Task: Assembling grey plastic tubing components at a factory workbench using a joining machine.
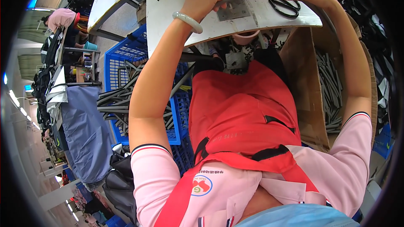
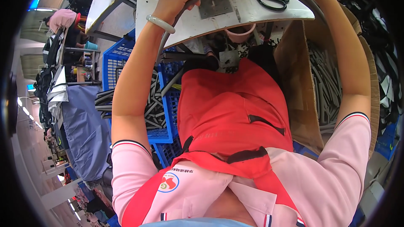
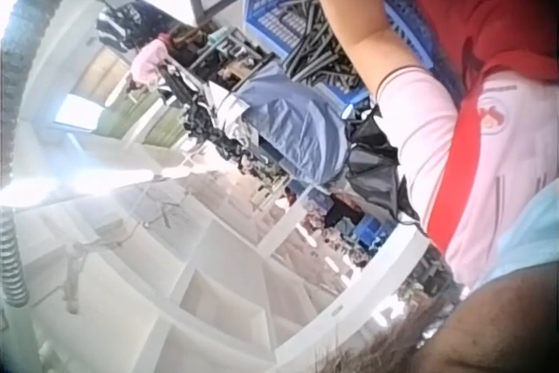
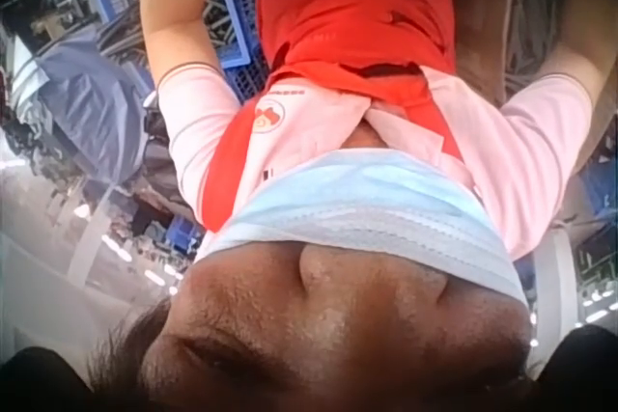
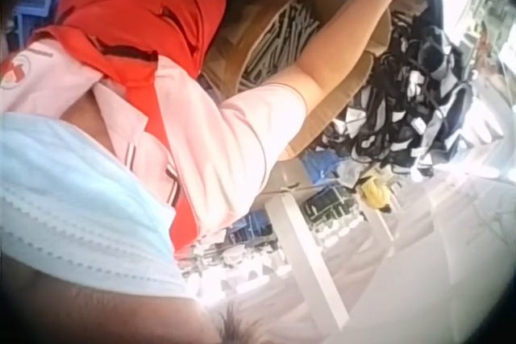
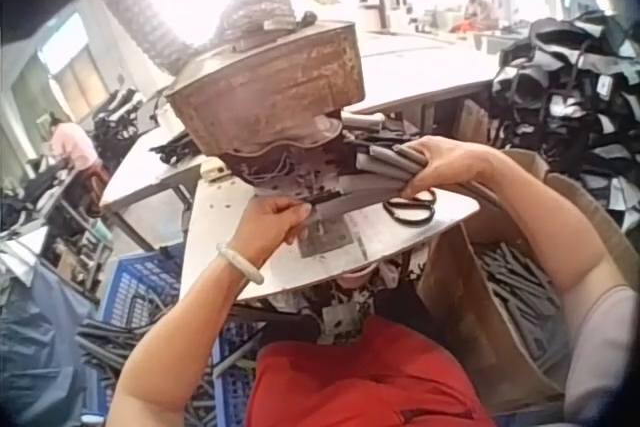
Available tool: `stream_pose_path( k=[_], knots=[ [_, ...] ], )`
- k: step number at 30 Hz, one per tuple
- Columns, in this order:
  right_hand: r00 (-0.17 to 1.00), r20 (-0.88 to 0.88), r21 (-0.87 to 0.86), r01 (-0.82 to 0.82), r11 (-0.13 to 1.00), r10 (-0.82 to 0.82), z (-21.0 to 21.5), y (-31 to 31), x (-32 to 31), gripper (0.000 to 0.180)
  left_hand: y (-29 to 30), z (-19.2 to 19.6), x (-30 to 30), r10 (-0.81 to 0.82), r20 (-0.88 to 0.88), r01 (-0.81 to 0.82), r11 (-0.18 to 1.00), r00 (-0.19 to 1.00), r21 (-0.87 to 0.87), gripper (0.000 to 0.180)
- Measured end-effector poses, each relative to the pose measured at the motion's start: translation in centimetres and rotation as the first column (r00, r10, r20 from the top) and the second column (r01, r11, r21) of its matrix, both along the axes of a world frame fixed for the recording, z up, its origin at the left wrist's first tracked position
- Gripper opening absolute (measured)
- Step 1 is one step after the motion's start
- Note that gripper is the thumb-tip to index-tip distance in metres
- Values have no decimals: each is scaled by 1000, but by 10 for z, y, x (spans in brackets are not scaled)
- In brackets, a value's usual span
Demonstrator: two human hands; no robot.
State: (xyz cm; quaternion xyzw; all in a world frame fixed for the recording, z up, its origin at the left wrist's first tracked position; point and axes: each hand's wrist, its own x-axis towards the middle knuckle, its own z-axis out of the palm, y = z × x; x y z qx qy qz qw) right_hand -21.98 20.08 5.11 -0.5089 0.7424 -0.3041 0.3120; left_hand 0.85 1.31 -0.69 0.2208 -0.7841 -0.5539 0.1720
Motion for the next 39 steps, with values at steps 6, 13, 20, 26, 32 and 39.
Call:
stream_pose_path(
  k=[6,13,20,26,32,39],
  knots=[
    [998,59,-26,-8,1000,10,-10,-5,-25,43,-13,-5,-14,-41,-56,44,997,998,57,21],
    [999,18,-80,32,996,-30,-4,15,-8,42,-3,-11,-11,62,-121,-37,980,991,197,23],
    [972,-233,-144,-61,988,26,-10,56,19,44,18,-13,20,65,11,-65,989,998,130,25],
    [985,-169,-69,35,997,-47,-10,44,13,44,14,-16,5,62,-63,-54,990,996,127,24],
    [984,-169,-88,33,996,-47,-3,24,5,42,5,-5,2,84,-55,-76,990,995,122,24],
    [999,2,-188,51,981,-52,-18,17,-6,40,3,-2,-1,42,-80,-32,993,996,115,26]
  ],
)
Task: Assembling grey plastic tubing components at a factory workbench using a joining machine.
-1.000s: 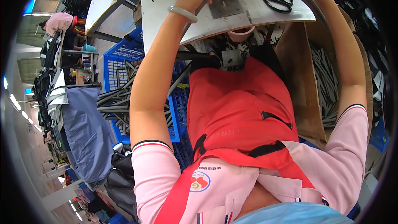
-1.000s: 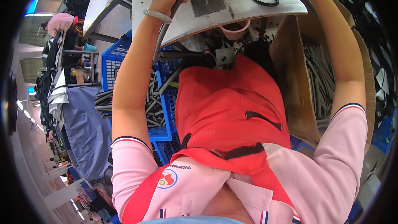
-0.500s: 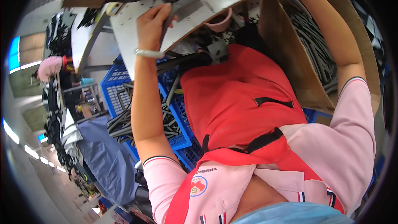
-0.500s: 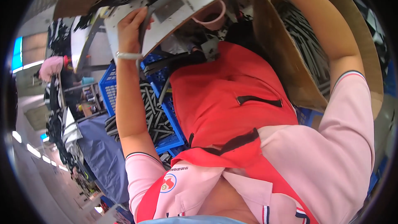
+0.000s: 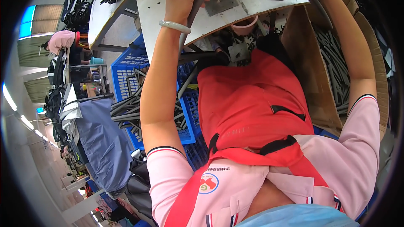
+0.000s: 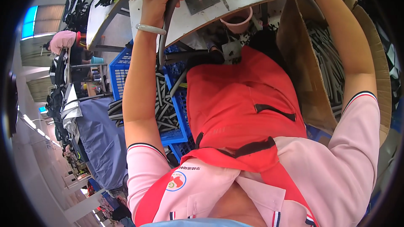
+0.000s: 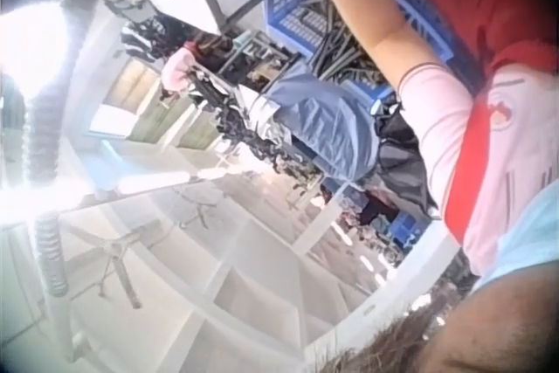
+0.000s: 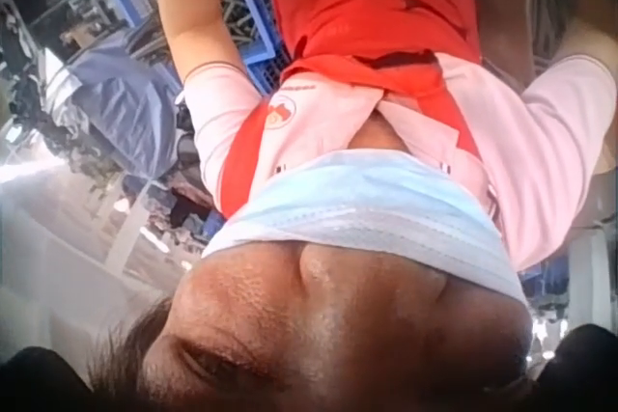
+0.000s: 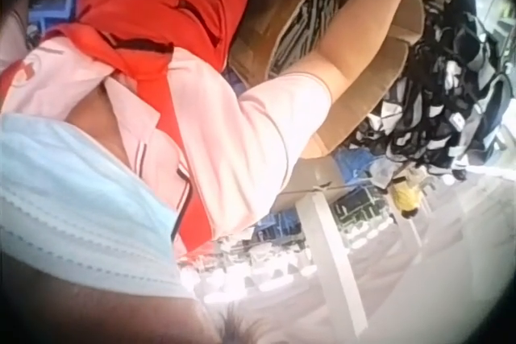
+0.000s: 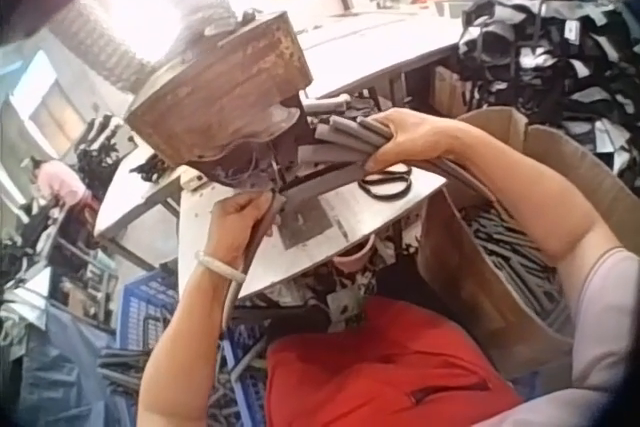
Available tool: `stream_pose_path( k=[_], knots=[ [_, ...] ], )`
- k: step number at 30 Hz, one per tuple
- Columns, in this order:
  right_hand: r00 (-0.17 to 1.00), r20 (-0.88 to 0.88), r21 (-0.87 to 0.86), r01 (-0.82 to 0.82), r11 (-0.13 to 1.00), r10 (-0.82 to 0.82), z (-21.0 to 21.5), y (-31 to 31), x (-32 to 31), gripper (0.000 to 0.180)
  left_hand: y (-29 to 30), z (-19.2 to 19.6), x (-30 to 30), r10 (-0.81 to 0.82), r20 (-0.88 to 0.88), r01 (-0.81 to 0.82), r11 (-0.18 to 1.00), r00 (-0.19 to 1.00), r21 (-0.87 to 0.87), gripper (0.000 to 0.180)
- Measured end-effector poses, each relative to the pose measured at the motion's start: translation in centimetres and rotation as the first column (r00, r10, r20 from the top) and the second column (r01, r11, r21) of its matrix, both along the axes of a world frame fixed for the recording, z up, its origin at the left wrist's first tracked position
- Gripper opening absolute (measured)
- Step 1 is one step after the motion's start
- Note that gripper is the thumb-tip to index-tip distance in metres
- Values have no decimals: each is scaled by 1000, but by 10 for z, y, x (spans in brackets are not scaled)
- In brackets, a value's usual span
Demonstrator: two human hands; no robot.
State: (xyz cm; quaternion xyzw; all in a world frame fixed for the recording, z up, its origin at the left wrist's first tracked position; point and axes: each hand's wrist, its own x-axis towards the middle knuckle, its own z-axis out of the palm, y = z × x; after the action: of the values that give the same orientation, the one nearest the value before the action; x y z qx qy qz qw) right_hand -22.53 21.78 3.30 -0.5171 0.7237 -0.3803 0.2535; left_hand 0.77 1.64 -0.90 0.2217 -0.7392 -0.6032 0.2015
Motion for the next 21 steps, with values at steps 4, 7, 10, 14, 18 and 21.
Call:
stream_pose_path(
  k=[4,7,10,14,18,21],
  knots=[
    [999,-21,-25,40,999,-41,4,11,3,42,6,-4,-2,-2,-32,2,1000,999,28,27],
    [998,-23,-78,48,996,-50,-1,12,4,40,-2,-3,-3,-1,-26,1,1000,1000,-6,25],
    [984,-176,-49,31,998,-39,2,6,0,35,-9,-4,-5,7,-33,-6,999,999,39,23],
    [988,-8,-213,148,966,-153,-3,8,-19,39,-27,-1,2,81,-91,-73,993,993,96,25],
    [983,58,-229,183,956,-175,-13,47,-28,49,-36,-19,21,201,4,-201,979,980,31,25],
    [964,112,-325,263,908,-239,-30,95,-41,50,-45,-75,61,299,187,-245,933,936,-263,24]
  ],
)
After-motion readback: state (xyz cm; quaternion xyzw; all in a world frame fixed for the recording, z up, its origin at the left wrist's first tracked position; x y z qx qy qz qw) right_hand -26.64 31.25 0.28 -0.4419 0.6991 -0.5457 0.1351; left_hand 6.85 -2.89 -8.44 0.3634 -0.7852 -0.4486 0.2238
